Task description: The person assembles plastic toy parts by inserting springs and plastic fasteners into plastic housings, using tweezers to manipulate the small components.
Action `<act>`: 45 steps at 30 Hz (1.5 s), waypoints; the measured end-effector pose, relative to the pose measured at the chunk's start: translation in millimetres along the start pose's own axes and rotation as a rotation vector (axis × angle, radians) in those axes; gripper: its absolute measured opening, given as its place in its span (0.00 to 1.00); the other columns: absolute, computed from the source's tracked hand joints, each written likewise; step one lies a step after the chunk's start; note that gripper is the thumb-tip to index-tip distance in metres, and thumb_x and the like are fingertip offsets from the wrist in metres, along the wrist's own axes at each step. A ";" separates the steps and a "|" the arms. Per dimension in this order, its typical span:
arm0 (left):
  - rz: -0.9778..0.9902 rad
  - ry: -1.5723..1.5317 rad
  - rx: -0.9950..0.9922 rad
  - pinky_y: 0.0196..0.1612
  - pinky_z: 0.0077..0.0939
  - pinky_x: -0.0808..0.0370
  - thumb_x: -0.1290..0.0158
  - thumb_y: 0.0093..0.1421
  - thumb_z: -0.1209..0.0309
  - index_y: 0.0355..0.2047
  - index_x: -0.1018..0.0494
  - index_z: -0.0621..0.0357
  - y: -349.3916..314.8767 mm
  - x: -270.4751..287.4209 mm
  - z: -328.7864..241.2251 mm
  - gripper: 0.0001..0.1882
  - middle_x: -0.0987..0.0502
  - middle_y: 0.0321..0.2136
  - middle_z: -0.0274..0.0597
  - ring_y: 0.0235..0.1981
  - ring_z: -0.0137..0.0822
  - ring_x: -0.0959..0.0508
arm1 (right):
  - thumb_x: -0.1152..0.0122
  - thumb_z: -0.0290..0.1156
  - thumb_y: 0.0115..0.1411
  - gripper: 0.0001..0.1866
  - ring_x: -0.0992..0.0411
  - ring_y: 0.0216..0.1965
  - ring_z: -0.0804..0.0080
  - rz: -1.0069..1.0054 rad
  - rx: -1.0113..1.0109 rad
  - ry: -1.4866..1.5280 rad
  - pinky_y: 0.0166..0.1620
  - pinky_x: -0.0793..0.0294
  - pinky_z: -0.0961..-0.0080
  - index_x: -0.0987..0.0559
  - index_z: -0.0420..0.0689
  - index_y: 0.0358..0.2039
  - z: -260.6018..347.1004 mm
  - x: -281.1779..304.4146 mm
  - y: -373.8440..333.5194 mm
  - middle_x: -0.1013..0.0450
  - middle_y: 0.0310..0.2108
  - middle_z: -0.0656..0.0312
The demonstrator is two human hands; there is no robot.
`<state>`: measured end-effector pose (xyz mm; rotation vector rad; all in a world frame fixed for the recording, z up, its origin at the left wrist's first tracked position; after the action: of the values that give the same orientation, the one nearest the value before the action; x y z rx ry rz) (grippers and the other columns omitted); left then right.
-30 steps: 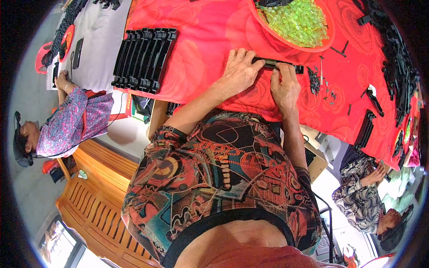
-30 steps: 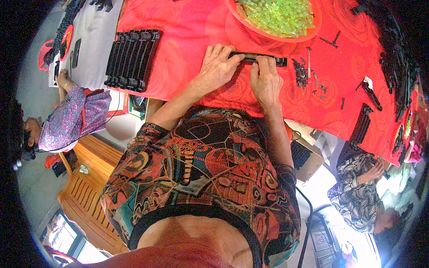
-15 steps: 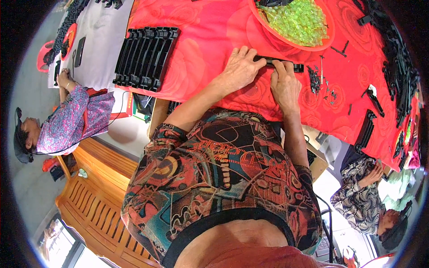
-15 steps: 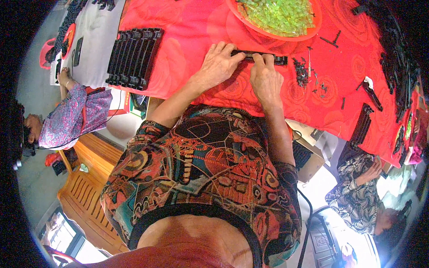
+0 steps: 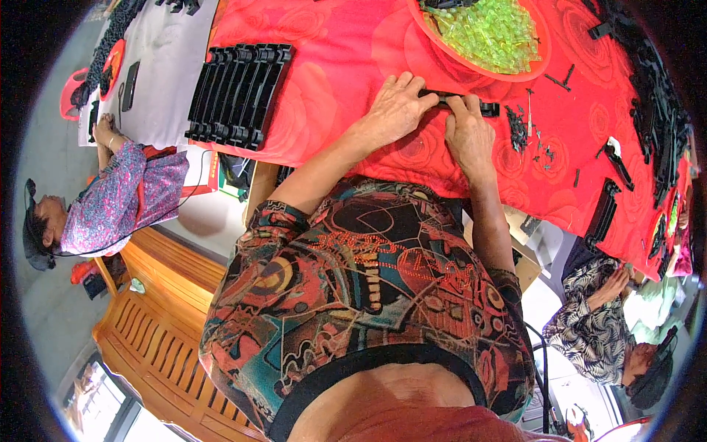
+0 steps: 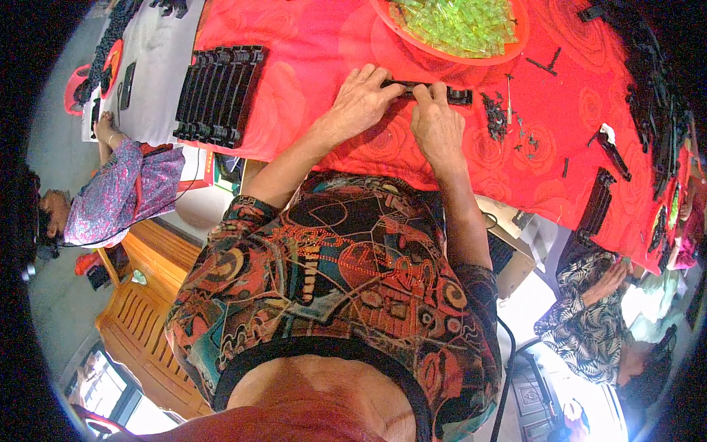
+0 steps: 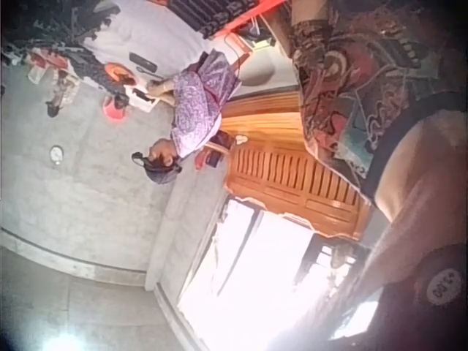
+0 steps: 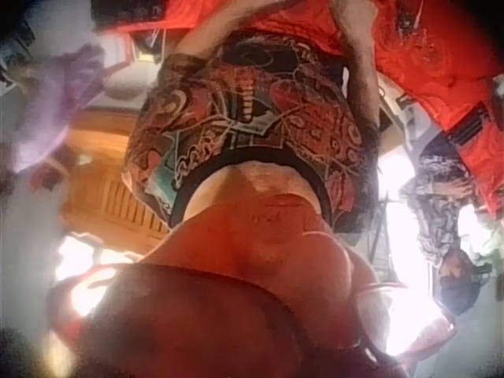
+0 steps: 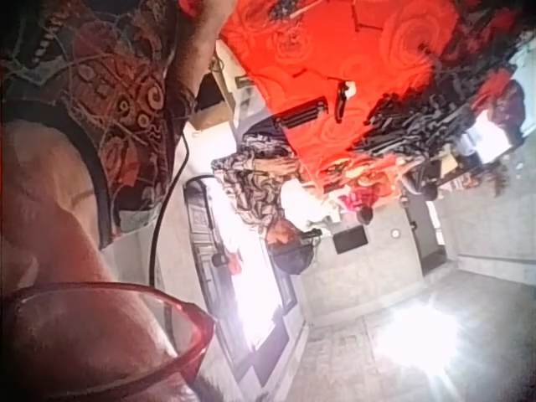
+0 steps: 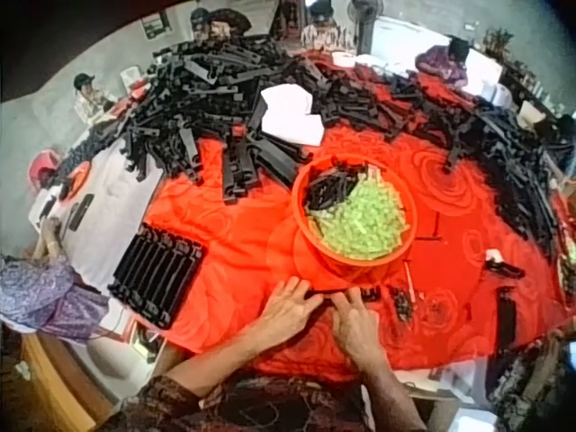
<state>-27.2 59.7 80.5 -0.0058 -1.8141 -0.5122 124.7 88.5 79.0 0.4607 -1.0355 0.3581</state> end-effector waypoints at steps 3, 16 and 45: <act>0.012 -0.007 -0.019 0.38 0.36 0.32 0.50 0.49 0.72 0.35 0.26 0.50 0.5 1.0 1.3 0.12 0.31 0.33 0.40 0.37 0.42 0.31 | 0.49 0.28 0.54 0.11 0.28 0.25 0.51 -0.087 0.040 0.046 0.26 0.29 0.58 0.28 0.45 0.39 -1.4 -3.3 -0.8 0.34 0.32 0.53; -0.042 -0.010 -0.041 0.38 0.36 0.30 0.47 0.48 0.72 0.34 0.25 0.50 1.5 2.7 2.5 0.11 0.30 0.31 0.40 0.36 0.41 0.30 | 0.63 0.35 0.61 0.20 0.51 0.12 0.82 -0.595 -0.240 1.634 0.17 0.48 0.82 0.27 0.30 0.29 -3.8 29.2 26.0 0.50 0.10 0.72; 0.046 -0.078 -0.022 0.42 0.36 0.32 0.51 0.47 0.71 0.37 0.25 0.53 4.5 -2.2 1.4 0.14 0.31 0.32 0.43 0.39 0.41 0.32 | 0.65 0.25 0.53 0.13 0.53 0.11 0.84 -0.447 0.000 1.593 0.15 0.53 0.83 0.31 0.29 0.29 -0.6 -8.4 53.8 0.51 0.10 0.70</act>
<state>-26.5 64.9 79.7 -0.0833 -1.8801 -0.5053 94.7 134.0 81.8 0.2537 0.6126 0.2109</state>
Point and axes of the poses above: each hand's wrist, its own y-axis towards the middle knuckle, its own x-axis out of the back of the hand, z = x × y, the point moved 2 cm from there along y, towards the middle knuckle
